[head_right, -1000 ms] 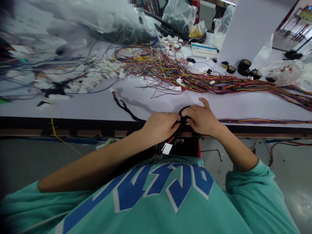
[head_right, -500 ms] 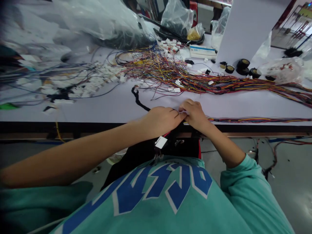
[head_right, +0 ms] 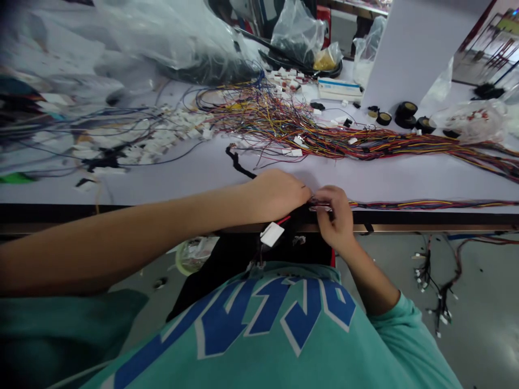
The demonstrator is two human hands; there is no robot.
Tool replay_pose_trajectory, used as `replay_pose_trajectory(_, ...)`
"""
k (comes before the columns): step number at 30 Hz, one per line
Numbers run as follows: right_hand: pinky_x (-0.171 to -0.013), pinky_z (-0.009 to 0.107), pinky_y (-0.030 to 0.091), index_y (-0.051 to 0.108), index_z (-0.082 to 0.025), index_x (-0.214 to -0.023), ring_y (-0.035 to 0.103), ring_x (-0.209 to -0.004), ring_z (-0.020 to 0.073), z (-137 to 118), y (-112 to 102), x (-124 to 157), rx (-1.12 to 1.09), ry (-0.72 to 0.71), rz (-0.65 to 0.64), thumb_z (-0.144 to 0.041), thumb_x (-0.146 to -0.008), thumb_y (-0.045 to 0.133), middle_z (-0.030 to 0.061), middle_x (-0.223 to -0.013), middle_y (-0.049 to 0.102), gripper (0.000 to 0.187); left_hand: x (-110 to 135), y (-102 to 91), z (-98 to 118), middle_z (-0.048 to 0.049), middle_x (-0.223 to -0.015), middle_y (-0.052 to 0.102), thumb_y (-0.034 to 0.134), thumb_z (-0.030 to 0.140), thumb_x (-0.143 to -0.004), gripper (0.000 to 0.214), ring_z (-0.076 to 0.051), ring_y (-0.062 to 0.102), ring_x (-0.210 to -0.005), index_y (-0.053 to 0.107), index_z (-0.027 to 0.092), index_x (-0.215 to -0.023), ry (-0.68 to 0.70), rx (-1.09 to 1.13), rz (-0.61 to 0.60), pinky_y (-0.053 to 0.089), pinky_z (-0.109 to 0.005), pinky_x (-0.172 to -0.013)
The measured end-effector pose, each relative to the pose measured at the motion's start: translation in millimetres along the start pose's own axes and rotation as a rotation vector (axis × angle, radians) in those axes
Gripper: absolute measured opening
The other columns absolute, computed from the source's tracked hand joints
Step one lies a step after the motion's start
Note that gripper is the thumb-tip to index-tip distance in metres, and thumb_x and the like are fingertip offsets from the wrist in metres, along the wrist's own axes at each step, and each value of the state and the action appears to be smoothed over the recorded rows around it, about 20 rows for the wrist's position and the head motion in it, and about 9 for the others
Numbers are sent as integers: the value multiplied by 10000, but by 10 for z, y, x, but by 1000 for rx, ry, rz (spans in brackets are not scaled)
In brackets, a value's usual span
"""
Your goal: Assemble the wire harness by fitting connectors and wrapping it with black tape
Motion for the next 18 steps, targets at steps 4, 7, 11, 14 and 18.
replay_pose_trajectory(4,-733,322,494,528,-223,-972,566,-868,163,-306,101,51,190,-309,-75,-53,-756,463,56,-908,590,282,-63,49,-80,-116,-818,693,438,141,-801,252,-229,629,-782,678,136,-878,9,70,-39,389,-288,-600)
replay_pose_trajectory(7,-686,293,487,557,-220,-887,567,-805,148,-337,115,74,221,-374,-62,-48,-767,468,35,-821,599,228,-121,42,-54,-100,-871,686,475,180,-785,216,-228,595,-868,682,159,-842,122,135,22,384,-286,-651)
replay_pose_trajectory(11,-726,298,478,599,-214,-832,571,-843,155,-394,141,159,304,-486,-106,-68,-783,495,20,-777,624,186,-168,112,-40,-42,-830,678,479,197,-789,193,-168,572,-795,673,193,-795,187,233,-33,348,-247,-616)
replay_pose_trajectory(14,-763,301,468,629,-211,-841,566,-875,156,-420,160,234,388,-530,-149,-95,-801,500,22,-796,645,178,-193,187,-61,-16,-748,666,465,188,-797,204,-140,541,-666,667,209,-783,161,260,-135,293,-243,-548)
replay_pose_trajectory(18,-790,299,451,638,-207,-827,547,-902,158,-448,199,304,472,-552,-171,-102,-809,487,29,-855,674,184,-255,218,-23,-8,-734,662,487,162,-775,183,-130,509,-638,665,205,-765,246,297,-181,275,-242,-550)
Point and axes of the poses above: each hand's wrist, its own x-axis away from the middle knuckle, its own y-axis out of the palm, z = x × y, the point moved 9 cm from there along -x, towards the middle knuckle
